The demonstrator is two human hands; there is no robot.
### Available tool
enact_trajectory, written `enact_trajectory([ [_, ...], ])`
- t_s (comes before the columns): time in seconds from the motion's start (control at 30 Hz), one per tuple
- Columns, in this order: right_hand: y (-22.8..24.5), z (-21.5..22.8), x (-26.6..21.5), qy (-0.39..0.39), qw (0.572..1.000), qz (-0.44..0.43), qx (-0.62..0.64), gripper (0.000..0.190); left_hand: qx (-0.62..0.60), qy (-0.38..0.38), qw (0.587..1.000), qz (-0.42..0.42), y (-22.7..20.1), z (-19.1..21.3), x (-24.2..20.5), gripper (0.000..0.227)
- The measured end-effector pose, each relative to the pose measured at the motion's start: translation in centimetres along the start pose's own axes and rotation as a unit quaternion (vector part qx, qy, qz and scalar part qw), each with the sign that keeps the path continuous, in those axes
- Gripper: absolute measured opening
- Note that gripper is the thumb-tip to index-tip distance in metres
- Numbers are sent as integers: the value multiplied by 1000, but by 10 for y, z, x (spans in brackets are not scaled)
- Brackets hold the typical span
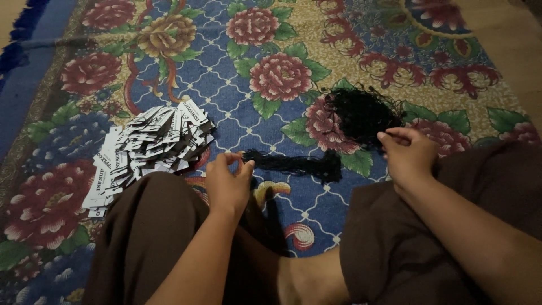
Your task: Untangling a bundle of black string or yarn by hand while sitting on the floor.
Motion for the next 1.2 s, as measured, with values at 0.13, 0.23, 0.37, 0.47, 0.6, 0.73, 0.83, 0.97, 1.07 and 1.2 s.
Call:
enact_trajectory([
  [0.13, 14, 3, -10, 15, 1000, -2, -2, 26, -3, 1, 1000, -3, -2, 0, -2, 38],
  [0.23, 20, 3, -15, 34, 999, -12, 21, 36, 0, -6, 1000, -21, -9, 4, -5, 37],
  [0.37, 14, 1, -11, 54, 997, -13, 44, 41, -6, -13, 1000, -25, -9, 5, -6, 37],
  [0.47, 18, 1, -19, 75, 995, -36, 49, 35, -7, -19, 999, -40, -12, 8, -8, 37],
  [0.6, 17, 0, -21, 95, 991, -54, 78, 34, -4, -24, 999, -48, -15, 9, -10, 39],
  [0.73, 21, 0, -15, 106, 991, -60, 47, 39, -9, -11, 999, -33, -15, 8, -10, 39],
  [0.83, 3, 6, 7, 111, 991, -70, 38, 35, -8, -6, 1000, -19, -13, 6, -12, 39],
  [0.97, 27, -7, -20, 184, 981, -28, -53, 43, -37, -27, 993, -107, -33, 7, -15, 37],
  [1.07, 67, -10, -59, 74, 969, 149, -184, 38, -82, -18, 979, -184, -68, 2, -27, 37],
  [1.2, 90, -28, -105, 94, 892, 346, -276, 19, -126, 194, 965, -121, -101, -54, -40, 42],
])
Point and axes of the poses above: each hand's wrist, its own x-axis towards the middle knuckle, its own z-axis out of the back of the hand, y = z × x, the point moved 8 cm from there along x, towards the middle knuckle, and after that the axes turned 10 degrees about -z, right-handed, at the moved point
